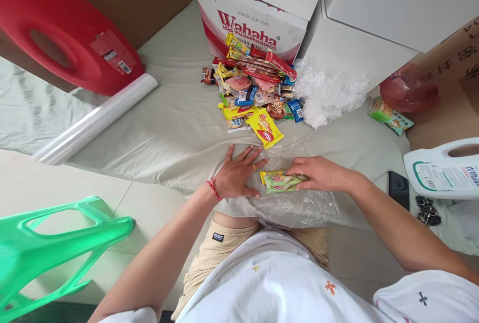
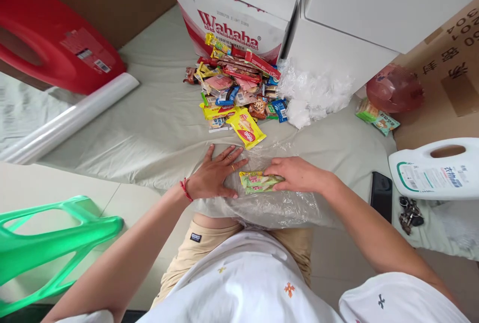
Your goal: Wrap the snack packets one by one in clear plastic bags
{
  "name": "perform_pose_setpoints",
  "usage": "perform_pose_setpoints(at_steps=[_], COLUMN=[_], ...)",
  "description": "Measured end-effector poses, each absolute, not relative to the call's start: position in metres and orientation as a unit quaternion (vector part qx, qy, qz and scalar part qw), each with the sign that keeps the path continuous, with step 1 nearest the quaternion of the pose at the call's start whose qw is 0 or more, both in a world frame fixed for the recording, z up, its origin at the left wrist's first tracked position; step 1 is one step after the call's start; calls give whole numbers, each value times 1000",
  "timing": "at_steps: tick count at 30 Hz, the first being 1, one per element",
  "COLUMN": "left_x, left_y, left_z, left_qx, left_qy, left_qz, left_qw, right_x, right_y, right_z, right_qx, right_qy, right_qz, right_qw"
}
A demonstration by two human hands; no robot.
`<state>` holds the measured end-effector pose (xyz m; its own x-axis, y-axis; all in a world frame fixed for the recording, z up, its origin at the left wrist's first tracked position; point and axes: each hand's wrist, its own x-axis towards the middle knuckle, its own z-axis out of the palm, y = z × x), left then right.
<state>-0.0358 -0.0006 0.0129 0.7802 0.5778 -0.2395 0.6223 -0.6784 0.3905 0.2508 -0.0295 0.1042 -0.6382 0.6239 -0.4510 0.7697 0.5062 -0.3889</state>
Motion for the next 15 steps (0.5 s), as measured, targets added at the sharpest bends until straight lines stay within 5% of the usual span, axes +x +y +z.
perform_pose_setpoints(at_steps=[7,11,15], left_x=[-35,-37,-39], left_y=[0,-1,-2], left_z=[13,10,5], left_qx=[914,914,914], left_qy=[328,328,329], left_qz=[-61,-51,-34], left_qw=[232,233,235], right_x=[241,251,259], right_y=[-39,-14,64], right_z=[97,109,115], right_qx=[435,449,559], right_qy=[857,857,819], right_qz=[-226,-244,-130], right_qw=[158,73,-13])
